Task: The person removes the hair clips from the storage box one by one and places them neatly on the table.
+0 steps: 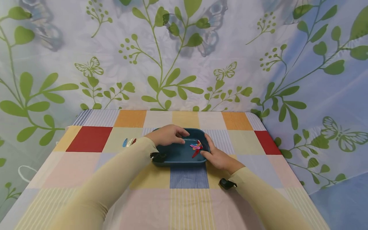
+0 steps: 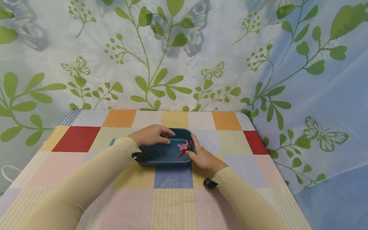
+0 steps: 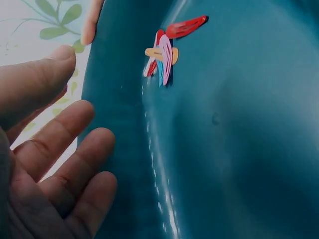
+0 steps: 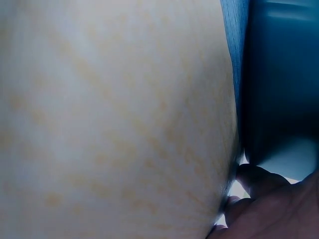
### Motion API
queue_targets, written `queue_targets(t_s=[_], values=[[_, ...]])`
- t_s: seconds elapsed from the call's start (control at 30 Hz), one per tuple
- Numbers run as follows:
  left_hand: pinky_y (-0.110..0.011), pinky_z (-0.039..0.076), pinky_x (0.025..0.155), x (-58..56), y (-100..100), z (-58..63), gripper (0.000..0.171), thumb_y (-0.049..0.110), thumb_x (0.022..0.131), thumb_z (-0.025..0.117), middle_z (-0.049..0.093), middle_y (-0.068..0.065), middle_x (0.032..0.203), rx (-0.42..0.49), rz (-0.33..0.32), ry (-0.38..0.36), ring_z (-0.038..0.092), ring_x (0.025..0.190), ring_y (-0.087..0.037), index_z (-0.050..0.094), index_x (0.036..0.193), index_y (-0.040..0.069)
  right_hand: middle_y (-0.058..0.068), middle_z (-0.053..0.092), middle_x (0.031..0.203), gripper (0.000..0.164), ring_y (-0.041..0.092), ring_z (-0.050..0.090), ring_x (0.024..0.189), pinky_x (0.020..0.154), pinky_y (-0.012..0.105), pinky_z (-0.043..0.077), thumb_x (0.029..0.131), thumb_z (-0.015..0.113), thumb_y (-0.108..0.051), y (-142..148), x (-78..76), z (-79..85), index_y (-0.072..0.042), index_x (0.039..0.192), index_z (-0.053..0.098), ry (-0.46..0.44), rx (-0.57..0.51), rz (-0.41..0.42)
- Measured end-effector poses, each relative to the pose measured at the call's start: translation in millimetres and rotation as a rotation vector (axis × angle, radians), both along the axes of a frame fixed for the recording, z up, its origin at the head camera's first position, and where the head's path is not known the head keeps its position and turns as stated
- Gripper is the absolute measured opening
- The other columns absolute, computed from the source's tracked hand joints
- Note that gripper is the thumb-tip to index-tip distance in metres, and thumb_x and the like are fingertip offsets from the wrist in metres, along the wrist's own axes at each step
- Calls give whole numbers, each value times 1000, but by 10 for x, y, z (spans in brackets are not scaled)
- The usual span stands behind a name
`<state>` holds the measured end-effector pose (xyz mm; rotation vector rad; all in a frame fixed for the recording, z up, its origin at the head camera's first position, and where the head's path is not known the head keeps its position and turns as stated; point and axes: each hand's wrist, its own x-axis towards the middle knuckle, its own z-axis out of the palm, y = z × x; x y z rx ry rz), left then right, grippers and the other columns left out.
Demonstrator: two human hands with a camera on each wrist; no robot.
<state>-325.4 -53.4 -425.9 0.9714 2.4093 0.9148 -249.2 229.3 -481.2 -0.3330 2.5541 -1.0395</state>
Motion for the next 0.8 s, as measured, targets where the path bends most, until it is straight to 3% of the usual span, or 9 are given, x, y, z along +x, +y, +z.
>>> queue_targets(t_s=[0.17,0.37,0.57,0.8], values=[[-38,55,107,-47,184,-53,40,24,100,74,71,-5,138,-77,-52,13,69,123,-20,71,137,12,28,21,172,88,51,44,146,122,66,30,110,45,-48,1,5,12,-28,168,-17,13,17,7],[-41,53,108,-68,348,-82,37,22,100,74,73,-2,135,-139,-89,32,67,125,-20,73,135,14,25,18,173,87,49,35,153,124,66,26,110,45,-47,7,-1,-2,-29,168,-17,-4,1,-1],[-40,52,109,-97,457,-112,33,20,99,75,75,-1,130,-141,-101,46,67,125,-19,75,132,18,25,13,174,86,50,35,153,124,67,26,110,43,-48,8,8,1,-31,167,-19,-15,-1,0],[-40,53,108,-132,534,-176,30,21,99,74,76,2,127,-125,-105,30,67,124,-18,77,129,19,28,20,172,85,50,53,139,119,66,34,111,45,-46,0,22,25,-32,167,-18,-4,7,1]])
